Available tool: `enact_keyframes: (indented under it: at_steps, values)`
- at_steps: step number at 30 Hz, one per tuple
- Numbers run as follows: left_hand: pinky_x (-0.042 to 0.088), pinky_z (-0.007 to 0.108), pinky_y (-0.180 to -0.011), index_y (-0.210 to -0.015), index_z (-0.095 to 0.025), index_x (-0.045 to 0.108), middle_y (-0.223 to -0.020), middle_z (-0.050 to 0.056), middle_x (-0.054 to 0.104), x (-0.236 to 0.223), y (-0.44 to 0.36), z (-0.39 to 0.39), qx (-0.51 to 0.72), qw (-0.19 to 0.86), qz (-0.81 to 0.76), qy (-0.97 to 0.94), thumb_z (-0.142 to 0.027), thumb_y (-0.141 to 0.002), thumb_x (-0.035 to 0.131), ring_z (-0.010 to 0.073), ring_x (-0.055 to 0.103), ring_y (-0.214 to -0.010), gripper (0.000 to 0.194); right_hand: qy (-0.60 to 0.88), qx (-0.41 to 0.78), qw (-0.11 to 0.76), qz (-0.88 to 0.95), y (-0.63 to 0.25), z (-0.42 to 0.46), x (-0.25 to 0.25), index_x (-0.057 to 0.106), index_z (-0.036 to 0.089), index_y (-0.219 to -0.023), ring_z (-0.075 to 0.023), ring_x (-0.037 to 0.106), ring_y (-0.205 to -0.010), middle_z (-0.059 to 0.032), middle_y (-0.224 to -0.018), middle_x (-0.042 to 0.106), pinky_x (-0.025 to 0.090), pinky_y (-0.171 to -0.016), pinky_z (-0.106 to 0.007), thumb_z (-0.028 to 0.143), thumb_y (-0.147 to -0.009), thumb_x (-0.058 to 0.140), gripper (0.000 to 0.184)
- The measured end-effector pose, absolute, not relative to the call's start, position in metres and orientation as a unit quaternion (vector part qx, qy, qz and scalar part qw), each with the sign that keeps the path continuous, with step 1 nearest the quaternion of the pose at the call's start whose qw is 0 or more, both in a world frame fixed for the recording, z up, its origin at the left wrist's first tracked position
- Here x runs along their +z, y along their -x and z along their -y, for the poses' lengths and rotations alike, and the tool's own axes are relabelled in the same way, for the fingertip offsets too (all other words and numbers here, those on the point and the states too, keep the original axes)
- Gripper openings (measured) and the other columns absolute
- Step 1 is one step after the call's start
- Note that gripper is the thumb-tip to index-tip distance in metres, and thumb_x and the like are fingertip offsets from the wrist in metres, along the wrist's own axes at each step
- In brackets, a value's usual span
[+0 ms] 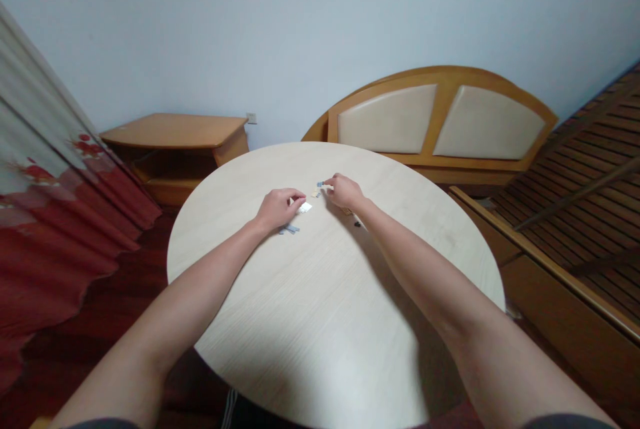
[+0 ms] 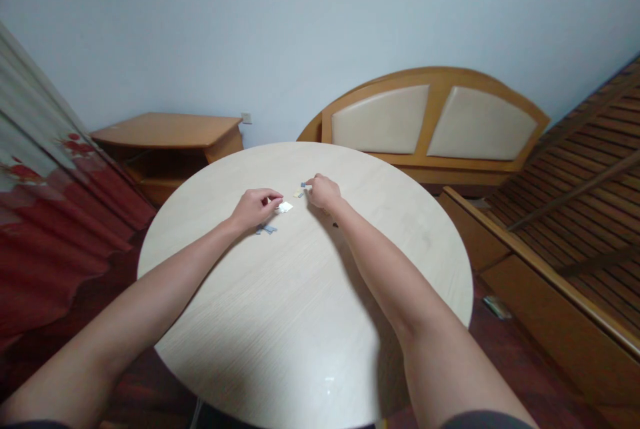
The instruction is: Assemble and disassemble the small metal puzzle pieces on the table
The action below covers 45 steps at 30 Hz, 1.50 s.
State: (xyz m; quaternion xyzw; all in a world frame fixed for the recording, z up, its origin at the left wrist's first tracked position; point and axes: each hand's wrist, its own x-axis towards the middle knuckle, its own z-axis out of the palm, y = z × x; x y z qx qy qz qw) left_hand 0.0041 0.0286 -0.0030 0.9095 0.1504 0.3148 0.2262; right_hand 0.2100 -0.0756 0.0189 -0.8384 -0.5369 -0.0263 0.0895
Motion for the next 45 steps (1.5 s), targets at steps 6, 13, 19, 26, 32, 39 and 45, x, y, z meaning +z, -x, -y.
enact_keyframes:
  at_steps: [6, 13, 19, 26, 32, 39, 45]
  values:
    - [0.050, 0.029, -0.072, -0.097, -0.020, 0.079, -0.094, 0.004, 0.080, -0.003, -0.005, -0.027, 0.300, 0.225, -0.154, -0.914, -0.024, -0.091, 0.064, 0.0165, 0.068, -0.074, 0.018, 0.856, 0.015, 0.088, 0.509, -0.238, 0.030, 0.005, 0.062, 0.020, -0.141, -0.0226, 0.065, -0.121, -0.0112, -0.135, 0.068, 0.048, -0.096, -0.023, 0.022, -0.095, 0.057, 0.047]
    - [0.051, 0.029, -0.073, -0.098, -0.020, 0.080, -0.095, 0.004, 0.080, -0.006, -0.006, -0.028, 0.294, 0.224, -0.151, -0.917, -0.026, -0.092, 0.063, 0.0167, 0.068, -0.075, 0.019, 0.870, 0.024, 0.070, 0.488, -0.243, 0.014, -0.002, 0.079, 0.021, -0.115, -0.0223, 0.071, -0.109, -0.0113, -0.118, 0.076, 0.050, -0.090, -0.021, 0.024, -0.090, 0.066, 0.029]
    - [0.052, 0.029, -0.073, -0.097, -0.020, 0.079, -0.096, 0.005, 0.080, -0.003, -0.005, -0.025, 0.301, 0.244, -0.155, -0.909, -0.024, -0.091, 0.062, 0.0178, 0.070, -0.079, 0.018, 0.891, 0.018, 0.035, 0.452, -0.256, 0.038, -0.002, 0.076, 0.007, -0.117, -0.0265, 0.072, -0.106, -0.0223, -0.116, 0.074, 0.053, -0.088, -0.024, 0.019, -0.084, 0.070, 0.036]
    - [0.051, 0.030, -0.075, -0.098, -0.020, 0.079, -0.095, 0.005, 0.080, -0.004, -0.006, -0.022, 0.294, 0.232, -0.150, -0.915, -0.026, -0.091, 0.064, 0.0174, 0.068, -0.075, 0.018, 0.888, 0.017, 0.035, 0.459, -0.249, 0.069, 0.007, 0.077, 0.004, -0.110, -0.0275, 0.073, -0.103, -0.0244, -0.113, 0.075, 0.052, -0.084, -0.025, 0.010, -0.082, 0.068, 0.030]
    - [0.050, 0.030, -0.075, -0.098, -0.020, 0.079, -0.097, 0.005, 0.080, -0.006, -0.007, -0.020, 0.284, 0.225, -0.142, -0.921, -0.029, -0.092, 0.063, 0.0174, 0.068, -0.076, 0.019, 0.862, 0.001, 0.087, 0.500, -0.223, 0.096, 0.011, 0.076, 0.013, -0.112, -0.0192, 0.070, -0.104, -0.0133, -0.114, 0.076, 0.048, -0.085, -0.020, 0.011, -0.089, 0.058, 0.029]
    - [0.050, 0.030, -0.075, -0.097, -0.020, 0.079, -0.095, 0.005, 0.080, -0.004, -0.008, -0.014, 0.280, 0.218, -0.129, -0.926, -0.028, -0.093, 0.061, 0.0169, 0.067, -0.074, 0.020, 0.870, 0.017, 0.097, 0.483, -0.219, 0.099, 0.018, 0.074, 0.018, -0.122, -0.0200, 0.068, -0.112, -0.0122, -0.125, 0.073, 0.048, -0.088, -0.023, 0.018, -0.091, 0.060, 0.034]
    - [0.051, 0.029, -0.074, -0.097, -0.020, 0.079, -0.096, 0.005, 0.080, -0.001, -0.005, -0.013, 0.276, 0.224, -0.135, -0.925, -0.028, -0.092, 0.061, 0.0175, 0.069, -0.077, 0.020, 0.860, 0.056, 0.076, 0.501, -0.212, 0.083, 0.023, 0.081, 0.018, -0.101, -0.0221, 0.072, -0.100, -0.0123, -0.106, 0.079, 0.049, -0.082, -0.023, 0.014, -0.085, 0.066, 0.023]
